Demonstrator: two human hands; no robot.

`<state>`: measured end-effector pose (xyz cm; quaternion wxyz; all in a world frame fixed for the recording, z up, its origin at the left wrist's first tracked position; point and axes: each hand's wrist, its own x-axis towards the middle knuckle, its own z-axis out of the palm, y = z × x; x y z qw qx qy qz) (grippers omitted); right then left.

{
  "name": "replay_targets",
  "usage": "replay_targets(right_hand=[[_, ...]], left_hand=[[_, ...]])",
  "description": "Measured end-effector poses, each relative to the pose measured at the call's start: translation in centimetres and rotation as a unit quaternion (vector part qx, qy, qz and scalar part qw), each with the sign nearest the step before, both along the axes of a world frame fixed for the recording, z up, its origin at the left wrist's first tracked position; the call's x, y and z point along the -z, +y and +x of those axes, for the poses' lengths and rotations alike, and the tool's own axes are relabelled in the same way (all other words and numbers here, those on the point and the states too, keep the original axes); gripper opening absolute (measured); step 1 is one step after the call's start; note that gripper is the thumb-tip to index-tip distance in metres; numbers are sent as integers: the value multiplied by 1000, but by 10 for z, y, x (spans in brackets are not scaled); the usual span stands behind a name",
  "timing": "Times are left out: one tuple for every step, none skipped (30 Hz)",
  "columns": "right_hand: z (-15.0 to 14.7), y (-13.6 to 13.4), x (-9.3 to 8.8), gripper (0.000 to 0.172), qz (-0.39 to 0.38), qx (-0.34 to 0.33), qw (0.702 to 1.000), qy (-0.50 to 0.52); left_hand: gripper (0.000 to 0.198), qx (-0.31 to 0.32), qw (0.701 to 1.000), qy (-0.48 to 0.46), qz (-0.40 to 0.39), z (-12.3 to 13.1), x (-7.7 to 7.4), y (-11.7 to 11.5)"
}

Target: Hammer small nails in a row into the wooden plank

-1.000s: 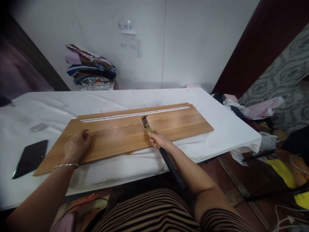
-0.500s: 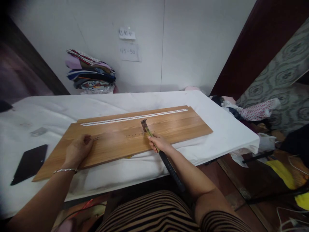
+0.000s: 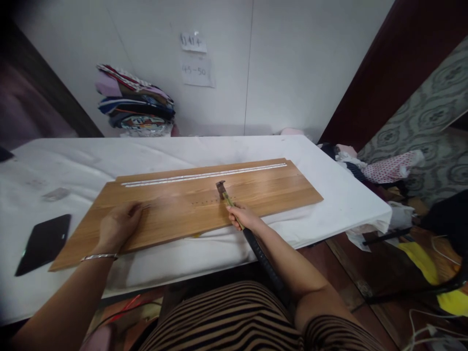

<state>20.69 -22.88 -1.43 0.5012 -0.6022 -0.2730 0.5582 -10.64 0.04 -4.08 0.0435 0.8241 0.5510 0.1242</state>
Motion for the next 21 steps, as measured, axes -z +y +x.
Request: replay_targets(right_hand=[[0,-1,-1,43,0,0,1000,0],[1,-1,-1,43,3,1,1000,-2],[1,-2,-2,43,7,1,1000,-4],[2,-2,-3,44,12,0,1000,-8],[2,-2,-3,44,16,-1,1000,-10],[2,-2,-4,45,18,-2,1000,-12],[2,-2,-4,45,18,-4,1000,-13],[1,-2,-4,45,15,-6,1000,-13],[1,-2,-4,45,11,-8,1000,-13],[1,-2,-4,45,6,-10,1000,-12],[1,-2,-4,45,2,-10,1000,-10],[0,-2,-4,45,0,-10,1000,-9],[1,-2,-4,46,1,-11,1000,-7],[1,-2,-5,46,4,-11,1000,-7],[1,-2,-5,46,8,-12,1000,-7],[1,-1,-5,46,12,-14,1000,-7],[1,-1,-5,46,14,-15,1000,-6],[1,0,-5,45,13,-15,1000,-6],[1,1,-4,45,11,-15,1000,-5],[1,1,-4,45,7,-14,1000,-4],[0,2,-4,45,2,-13,1000,-4]], left_hand=[[42,-1,1000,1,-2,0,0,0],[42,-3,1000,3,-3,0,-1,-1],[42,-6,1000,4,-4,1,-1,-1],[42,-7,1000,3,-5,1,-2,-2],[42,-7,1000,0,-6,1,-2,-2],[42,-5,1000,-6,-5,0,-3,-2],[41,0,1000,-15,-4,0,-3,-1],[39,6,1000,-24,-3,0,-2,-1],[38,12,999,-33,-3,-1,-1,0],[37,16,999,-40,-3,-2,0,1],[36,16,999,-46,-3,-2,1,2],[35,13,999,-51,-4,-3,1,3],[35,7,998,-55,-5,-3,2,3],[35,0,998,-59,-6,-4,3,3],[35,-7,998,-61,-8,-4,3,3],[36,-14,998,-65,-11,-4,3,3],[36,-20,997,-69,-15,-4,2,3],[37,-26,997,-75,-20,-4,2,2],[37,-34,996,-83,-26,-4,2,2],[37,-41,995,-91,-30,-5,1,2],[37,-49,993,-101,-35,-5,1,2]])
